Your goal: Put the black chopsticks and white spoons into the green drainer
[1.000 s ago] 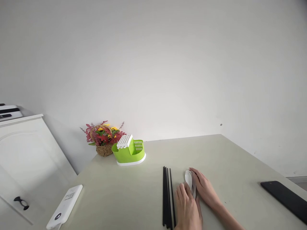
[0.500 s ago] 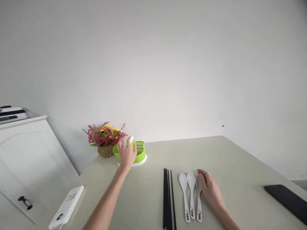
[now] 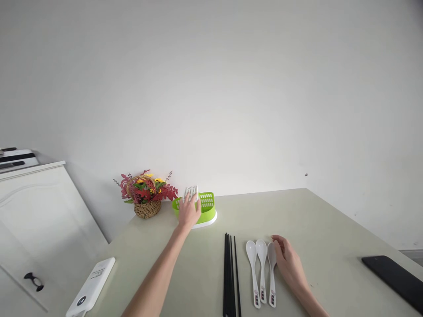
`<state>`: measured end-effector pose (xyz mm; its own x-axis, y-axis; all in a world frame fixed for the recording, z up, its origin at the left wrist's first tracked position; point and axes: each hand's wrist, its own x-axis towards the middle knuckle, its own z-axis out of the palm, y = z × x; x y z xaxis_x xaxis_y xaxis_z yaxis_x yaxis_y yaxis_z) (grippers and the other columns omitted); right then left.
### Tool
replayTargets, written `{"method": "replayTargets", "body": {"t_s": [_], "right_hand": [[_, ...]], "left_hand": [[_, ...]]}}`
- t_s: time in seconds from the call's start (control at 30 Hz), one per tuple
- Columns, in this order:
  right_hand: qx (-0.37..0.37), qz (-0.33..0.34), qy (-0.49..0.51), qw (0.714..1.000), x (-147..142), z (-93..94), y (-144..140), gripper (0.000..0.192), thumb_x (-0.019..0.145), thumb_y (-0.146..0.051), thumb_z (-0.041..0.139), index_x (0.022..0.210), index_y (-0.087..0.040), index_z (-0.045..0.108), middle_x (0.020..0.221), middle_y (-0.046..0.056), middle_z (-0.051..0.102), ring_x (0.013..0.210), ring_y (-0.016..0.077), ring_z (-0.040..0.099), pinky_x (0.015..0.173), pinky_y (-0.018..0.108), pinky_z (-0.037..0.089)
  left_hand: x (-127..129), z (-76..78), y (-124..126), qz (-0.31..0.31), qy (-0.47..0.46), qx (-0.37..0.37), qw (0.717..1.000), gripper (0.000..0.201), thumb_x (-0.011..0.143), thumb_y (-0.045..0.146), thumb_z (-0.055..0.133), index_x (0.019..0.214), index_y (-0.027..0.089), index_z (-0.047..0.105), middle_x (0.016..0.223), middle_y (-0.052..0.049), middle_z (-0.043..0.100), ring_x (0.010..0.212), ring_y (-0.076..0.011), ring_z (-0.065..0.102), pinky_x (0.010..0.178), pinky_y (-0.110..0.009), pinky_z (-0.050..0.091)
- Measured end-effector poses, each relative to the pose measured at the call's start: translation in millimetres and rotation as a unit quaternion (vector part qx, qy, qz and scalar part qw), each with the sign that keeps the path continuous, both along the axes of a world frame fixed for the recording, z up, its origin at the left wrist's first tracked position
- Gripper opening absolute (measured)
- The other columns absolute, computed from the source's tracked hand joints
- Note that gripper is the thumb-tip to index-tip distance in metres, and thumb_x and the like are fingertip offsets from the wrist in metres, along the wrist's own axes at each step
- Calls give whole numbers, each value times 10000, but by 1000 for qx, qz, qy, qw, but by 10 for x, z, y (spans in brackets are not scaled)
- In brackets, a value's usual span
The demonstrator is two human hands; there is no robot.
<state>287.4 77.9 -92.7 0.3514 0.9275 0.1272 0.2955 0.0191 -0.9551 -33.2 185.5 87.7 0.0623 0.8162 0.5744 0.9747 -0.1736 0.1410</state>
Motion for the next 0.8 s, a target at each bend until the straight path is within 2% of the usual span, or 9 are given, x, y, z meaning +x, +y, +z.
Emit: {"method": "replayTargets", "body": {"t_s": [0.1,0.23,0.43,0.57,0.67,0.73,0.8], "right_hand": [[5,-2,1,1000,6,-8,10,437,923,-553,414,1199,-257,581,1248,75,689,1174,265,628,975,419,485],[16,-7,2,1000,7,-12,24,431,912,-545,428,1176,-247,593,1230,82,691,1155,264,636,975,414,486],[31,-16,9,999,12,-26,45,421,889,-526,453,1152,-238,610,1192,85,708,1125,266,654,951,404,503],[38,-14,16,999,10,-36,52,410,887,-503,461,1159,-230,601,1200,89,700,1123,259,654,967,404,502],[41,-12,21,999,6,-38,52,394,886,-483,469,1159,-229,597,1211,92,692,1128,258,652,979,408,498],[40,-13,24,999,4,-40,49,389,881,-475,479,1157,-230,599,1214,92,690,1137,261,647,977,411,501],[38,-14,28,999,4,-43,43,388,877,-471,487,1160,-230,596,1217,92,688,1144,263,644,969,409,506]], "left_hand": [[441,-39,15,-40,-26,-44,998,491,1035,412,385,1450,213,554,1565,-143,477,1423,-363,454,1153,-583,375],[992,-70,-54,-106,-55,-102,988,480,1042,451,388,1461,279,546,1627,-123,387,1298,-324,599,1111,-532,440],[1520,-109,-250,-188,-81,-134,970,474,1041,447,396,1474,309,531,1665,-95,315,1305,-303,601,1103,-446,458],[1680,-86,-370,-209,-85,-137,965,455,1035,391,415,1464,304,541,1637,-108,367,1274,-301,625,1076,-445,482],[1668,25,-467,-235,-69,-128,961,443,1010,341,471,1445,310,552,1580,-116,448,1288,-309,609,1057,-460,502],[1592,122,-533,-244,-66,-89,963,448,989,307,510,1436,302,548,1521,-127,506,1324,-315,572,1072,-490,492],[1465,189,-593,-236,-94,-19,967,400,985,269,508,1378,278,576,1414,-131,580,1305,-294,574,1068,-489,494]]}}
